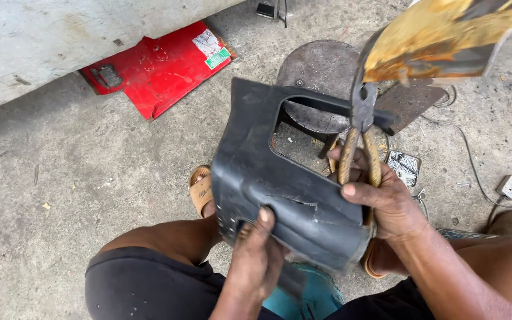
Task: Fitting a red plastic reflector into a black plastic housing by scraping off excess material and using pliers for adjustment.
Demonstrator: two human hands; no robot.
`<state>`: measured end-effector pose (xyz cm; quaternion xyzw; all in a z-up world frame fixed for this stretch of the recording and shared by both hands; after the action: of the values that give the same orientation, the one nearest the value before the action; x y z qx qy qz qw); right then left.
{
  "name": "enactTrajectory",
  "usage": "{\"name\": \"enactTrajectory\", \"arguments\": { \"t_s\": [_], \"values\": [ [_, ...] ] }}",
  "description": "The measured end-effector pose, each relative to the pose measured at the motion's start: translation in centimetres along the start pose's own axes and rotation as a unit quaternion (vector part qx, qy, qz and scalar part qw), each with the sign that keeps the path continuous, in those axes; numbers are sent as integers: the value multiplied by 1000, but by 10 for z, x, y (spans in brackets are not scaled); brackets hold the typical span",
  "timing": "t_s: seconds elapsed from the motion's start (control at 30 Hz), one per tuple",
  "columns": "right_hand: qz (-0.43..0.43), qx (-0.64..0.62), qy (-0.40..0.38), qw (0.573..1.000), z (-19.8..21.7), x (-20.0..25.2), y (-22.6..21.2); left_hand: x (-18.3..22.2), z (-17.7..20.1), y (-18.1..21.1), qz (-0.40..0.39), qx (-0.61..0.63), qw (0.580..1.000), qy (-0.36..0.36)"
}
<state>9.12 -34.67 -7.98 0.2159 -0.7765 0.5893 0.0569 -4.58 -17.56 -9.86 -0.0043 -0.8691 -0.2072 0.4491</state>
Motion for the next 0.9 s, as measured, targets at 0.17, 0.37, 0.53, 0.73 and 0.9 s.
{"name": "enactTrajectory", "arguments": {
  "t_s": [0.17, 0.37, 0.53, 0.73, 0.9],
  "values": [
    [-23, 53, 2, 998, 9, 3, -27, 64, -27, 76, -247, -579, 774, -67],
    [6, 92, -83, 992, 3, -1, -3, 46, -131, 59, -424, -688, 508, -296],
    [29, 111, -111, 987, -17, -3, -16, -12, -78, 10, -230, -633, 690, -267],
    [-46, 189, 113, 974, 22, 1, -73, -37, -43, 70, -244, -542, 798, -99],
    [62, 33, 111, 991, 34, 6, -81, -22, -54, 78, -282, -465, 831, -115]
  ]
}}
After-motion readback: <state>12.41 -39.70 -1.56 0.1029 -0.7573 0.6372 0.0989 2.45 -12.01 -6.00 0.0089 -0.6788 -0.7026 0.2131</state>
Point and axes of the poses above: each hand's wrist, its own x-axis away from the middle knuckle, its own z-axis out of the back of the hand, y = z × x, the point moved 9 cm from there along -x, towards the middle knuckle, and after that the axes turned 8 degrees about y, right-handed, at the moved point
